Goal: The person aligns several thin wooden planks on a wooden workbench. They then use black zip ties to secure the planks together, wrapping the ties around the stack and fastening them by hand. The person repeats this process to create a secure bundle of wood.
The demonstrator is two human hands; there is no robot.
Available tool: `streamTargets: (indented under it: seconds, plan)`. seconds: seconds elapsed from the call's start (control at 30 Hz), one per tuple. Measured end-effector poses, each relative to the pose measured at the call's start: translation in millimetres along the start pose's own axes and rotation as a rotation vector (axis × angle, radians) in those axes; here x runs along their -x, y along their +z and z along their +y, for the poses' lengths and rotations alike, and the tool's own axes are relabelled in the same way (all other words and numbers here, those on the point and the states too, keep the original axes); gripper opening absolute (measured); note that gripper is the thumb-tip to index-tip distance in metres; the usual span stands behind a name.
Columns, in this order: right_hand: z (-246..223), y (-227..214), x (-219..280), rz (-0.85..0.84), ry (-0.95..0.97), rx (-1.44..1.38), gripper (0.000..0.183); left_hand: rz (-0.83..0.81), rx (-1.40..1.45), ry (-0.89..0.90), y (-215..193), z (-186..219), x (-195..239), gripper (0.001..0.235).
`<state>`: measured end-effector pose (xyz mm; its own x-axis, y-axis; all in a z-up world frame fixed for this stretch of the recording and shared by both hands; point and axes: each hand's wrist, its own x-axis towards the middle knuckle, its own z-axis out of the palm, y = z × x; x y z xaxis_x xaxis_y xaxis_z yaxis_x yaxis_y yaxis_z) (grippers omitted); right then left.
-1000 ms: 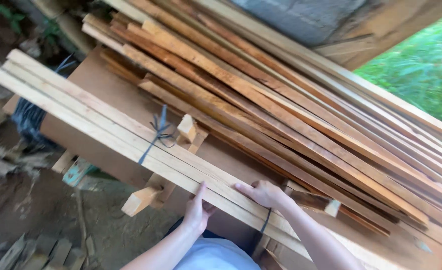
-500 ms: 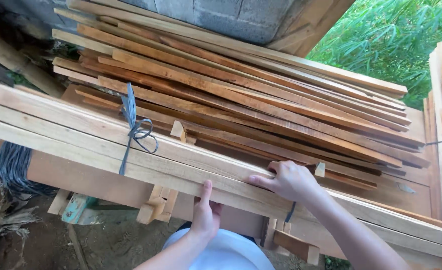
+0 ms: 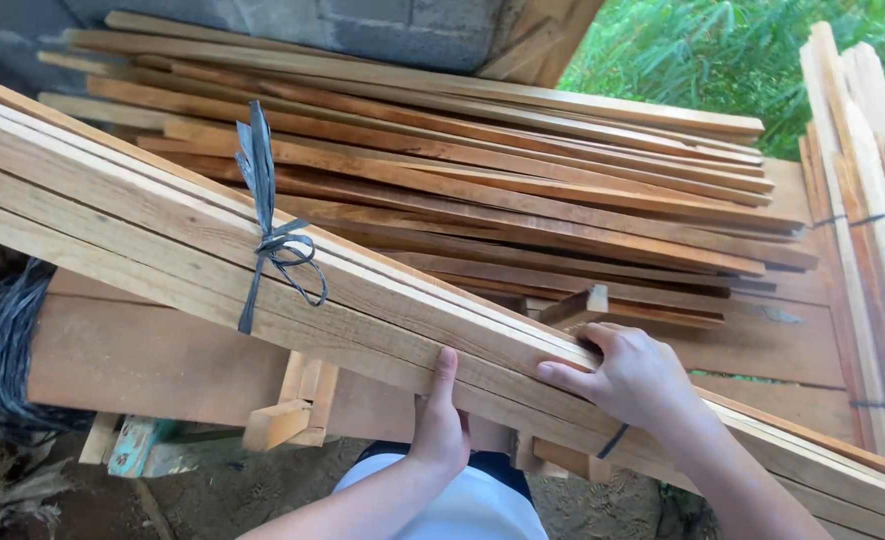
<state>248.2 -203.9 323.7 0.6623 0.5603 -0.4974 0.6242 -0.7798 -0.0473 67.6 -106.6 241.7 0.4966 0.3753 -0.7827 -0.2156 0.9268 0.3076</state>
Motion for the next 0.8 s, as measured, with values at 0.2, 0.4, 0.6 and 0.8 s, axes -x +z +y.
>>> streamTargets:
  seconds: [0.2, 0.4, 0.6, 0.8]
  plan:
    - [85, -3, 42, 0.011, 0.115, -0.098, 0.079, -0.033, -0.119, -0.074, 45, -67, 19, 0.087]
    - [207, 15, 87, -0.043, 0.236, -0.163, 0.069, -0.011, -0.251, -0.145, 91, -178, 35, 0.083]
    - [335, 45, 126, -0.127, 0.382, -0.259, 0.072, -0.106, -0.458, -0.229, 130, -303, 38, 0.093]
    - [433, 71, 160, -0.172, 0.519, -0.385, 0.071, -0.059, -0.496, -0.289, 174, -396, 44, 0.083]
